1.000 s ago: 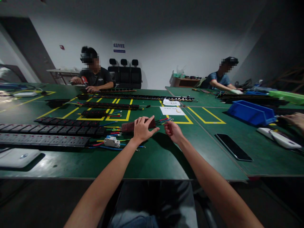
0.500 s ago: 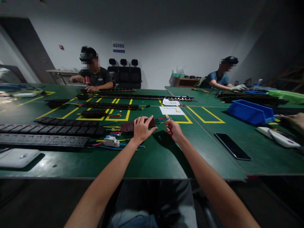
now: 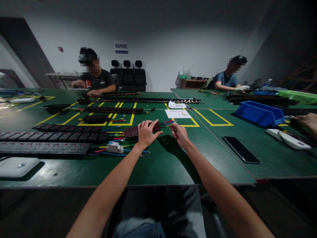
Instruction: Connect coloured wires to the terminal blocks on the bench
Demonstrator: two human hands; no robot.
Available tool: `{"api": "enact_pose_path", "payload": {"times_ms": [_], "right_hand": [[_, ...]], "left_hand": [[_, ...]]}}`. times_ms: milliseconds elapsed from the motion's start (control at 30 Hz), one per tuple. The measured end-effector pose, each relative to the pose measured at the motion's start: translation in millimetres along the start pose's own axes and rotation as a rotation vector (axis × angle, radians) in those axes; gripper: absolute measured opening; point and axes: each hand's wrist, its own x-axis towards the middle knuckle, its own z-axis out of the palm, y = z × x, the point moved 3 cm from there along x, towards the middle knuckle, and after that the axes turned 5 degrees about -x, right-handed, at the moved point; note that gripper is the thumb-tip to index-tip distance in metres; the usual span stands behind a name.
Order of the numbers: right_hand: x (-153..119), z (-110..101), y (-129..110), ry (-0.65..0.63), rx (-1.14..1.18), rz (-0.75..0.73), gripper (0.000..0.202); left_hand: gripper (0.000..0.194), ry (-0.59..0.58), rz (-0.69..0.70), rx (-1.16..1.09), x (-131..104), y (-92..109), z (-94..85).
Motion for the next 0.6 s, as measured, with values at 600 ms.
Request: {"api": "enact_pose_path", "payload": {"times_ms": [600], "right_hand": [[1.4,-3.5,0.0,-0.11,0.022,0.058,0.04]], "left_hand": [[0.069,-0.004,-0.049,-0.032,0.9,1.2,-1.6]]}}
